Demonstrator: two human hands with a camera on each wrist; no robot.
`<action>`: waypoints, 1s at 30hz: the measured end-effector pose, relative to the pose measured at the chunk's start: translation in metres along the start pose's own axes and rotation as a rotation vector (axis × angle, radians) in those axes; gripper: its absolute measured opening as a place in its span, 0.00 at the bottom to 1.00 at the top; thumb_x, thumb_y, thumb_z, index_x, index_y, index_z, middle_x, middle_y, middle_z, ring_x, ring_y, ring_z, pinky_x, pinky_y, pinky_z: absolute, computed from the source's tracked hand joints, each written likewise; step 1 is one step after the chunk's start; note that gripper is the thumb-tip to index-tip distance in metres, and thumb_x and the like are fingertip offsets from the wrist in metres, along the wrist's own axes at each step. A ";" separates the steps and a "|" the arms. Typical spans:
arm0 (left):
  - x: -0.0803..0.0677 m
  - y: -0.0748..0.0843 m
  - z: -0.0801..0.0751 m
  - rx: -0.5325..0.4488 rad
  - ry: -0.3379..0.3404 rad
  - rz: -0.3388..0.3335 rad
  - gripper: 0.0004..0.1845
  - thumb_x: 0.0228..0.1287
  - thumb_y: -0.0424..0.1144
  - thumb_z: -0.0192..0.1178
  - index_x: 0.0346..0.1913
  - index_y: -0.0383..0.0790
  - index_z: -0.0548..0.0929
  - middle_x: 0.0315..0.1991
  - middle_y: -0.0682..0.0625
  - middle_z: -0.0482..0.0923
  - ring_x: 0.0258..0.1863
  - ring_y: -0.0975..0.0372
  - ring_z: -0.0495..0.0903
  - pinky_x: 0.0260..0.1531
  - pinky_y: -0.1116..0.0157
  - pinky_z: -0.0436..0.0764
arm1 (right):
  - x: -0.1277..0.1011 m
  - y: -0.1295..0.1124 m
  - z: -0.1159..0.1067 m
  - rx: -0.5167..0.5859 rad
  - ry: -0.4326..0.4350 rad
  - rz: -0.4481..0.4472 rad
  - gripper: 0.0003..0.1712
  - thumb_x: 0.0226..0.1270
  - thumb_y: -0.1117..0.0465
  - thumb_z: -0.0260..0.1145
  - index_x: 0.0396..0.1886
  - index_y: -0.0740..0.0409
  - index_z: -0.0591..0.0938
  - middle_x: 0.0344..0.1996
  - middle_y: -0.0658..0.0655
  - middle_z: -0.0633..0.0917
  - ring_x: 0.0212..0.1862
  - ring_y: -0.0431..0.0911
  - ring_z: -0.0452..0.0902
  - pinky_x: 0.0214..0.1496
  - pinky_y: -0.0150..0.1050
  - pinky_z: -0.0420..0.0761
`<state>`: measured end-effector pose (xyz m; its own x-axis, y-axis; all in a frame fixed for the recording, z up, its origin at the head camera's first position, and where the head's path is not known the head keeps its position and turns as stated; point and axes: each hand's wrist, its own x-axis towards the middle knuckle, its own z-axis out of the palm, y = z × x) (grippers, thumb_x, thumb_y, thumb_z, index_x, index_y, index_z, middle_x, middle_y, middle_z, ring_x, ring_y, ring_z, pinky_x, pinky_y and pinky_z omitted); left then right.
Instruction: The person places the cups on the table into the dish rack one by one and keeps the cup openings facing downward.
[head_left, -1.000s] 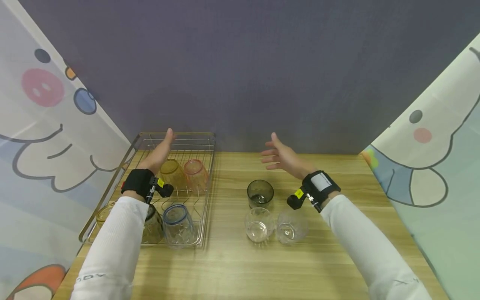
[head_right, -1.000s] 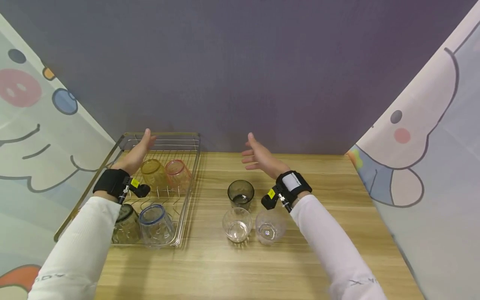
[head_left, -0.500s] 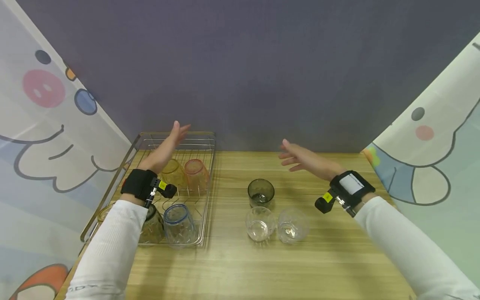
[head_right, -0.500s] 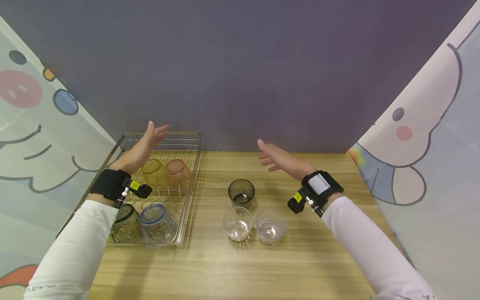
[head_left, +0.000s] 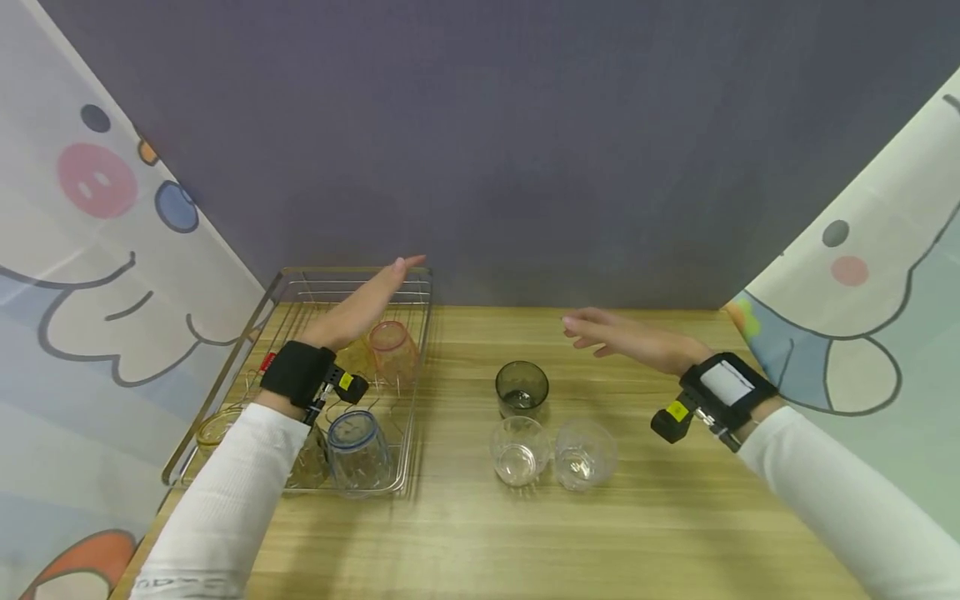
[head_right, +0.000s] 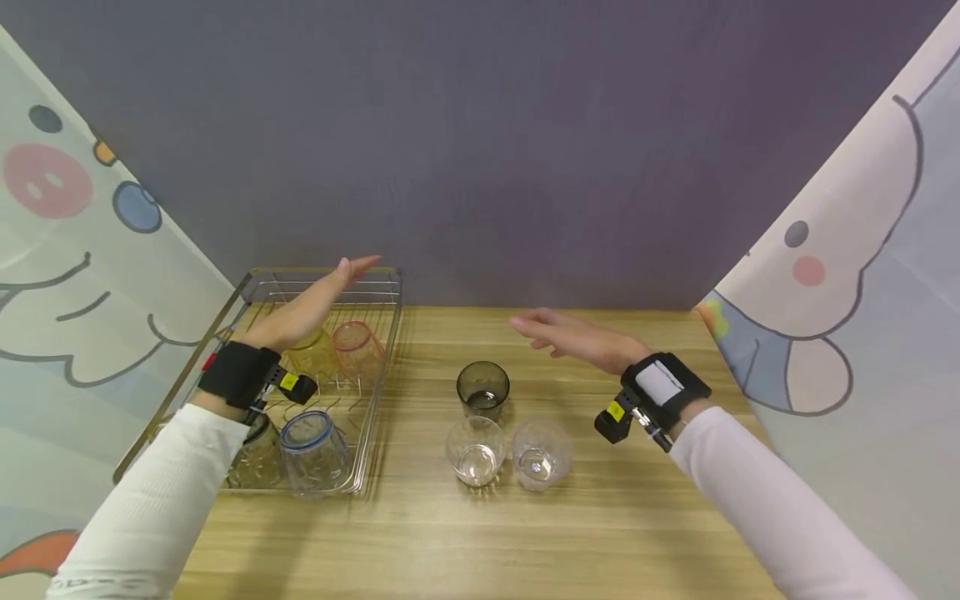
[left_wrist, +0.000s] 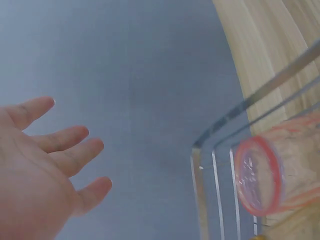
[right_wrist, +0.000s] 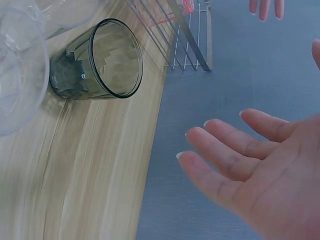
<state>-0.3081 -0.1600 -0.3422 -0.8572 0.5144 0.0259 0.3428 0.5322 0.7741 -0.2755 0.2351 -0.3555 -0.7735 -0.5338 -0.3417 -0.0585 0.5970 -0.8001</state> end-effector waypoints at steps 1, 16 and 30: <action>0.001 0.003 0.002 0.018 -0.003 0.011 0.34 0.77 0.63 0.19 0.80 0.56 0.46 0.81 0.48 0.40 0.81 0.49 0.39 0.75 0.38 0.43 | -0.001 -0.001 0.000 -0.007 -0.002 0.000 0.40 0.76 0.35 0.44 0.79 0.49 0.52 0.75 0.61 0.63 0.75 0.60 0.59 0.75 0.60 0.60; 0.006 0.030 0.036 0.454 -0.011 0.187 0.44 0.69 0.74 0.20 0.79 0.52 0.52 0.81 0.45 0.45 0.80 0.49 0.46 0.73 0.37 0.38 | -0.013 0.014 0.041 -0.328 -0.103 0.028 0.59 0.50 0.42 0.77 0.76 0.58 0.58 0.75 0.67 0.60 0.74 0.67 0.55 0.71 0.69 0.60; 0.009 0.024 0.058 0.601 -0.033 0.241 0.45 0.66 0.77 0.22 0.79 0.55 0.53 0.80 0.45 0.48 0.79 0.51 0.49 0.75 0.38 0.40 | -0.015 0.044 0.103 -0.584 -0.061 0.008 0.63 0.42 0.42 0.81 0.72 0.67 0.61 0.69 0.71 0.64 0.69 0.73 0.59 0.64 0.71 0.67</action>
<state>-0.2854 -0.1032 -0.3602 -0.7204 0.6817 0.1274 0.6875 0.6779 0.2602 -0.2015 0.2079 -0.4358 -0.7387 -0.5509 -0.3884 -0.4038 0.8231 -0.3993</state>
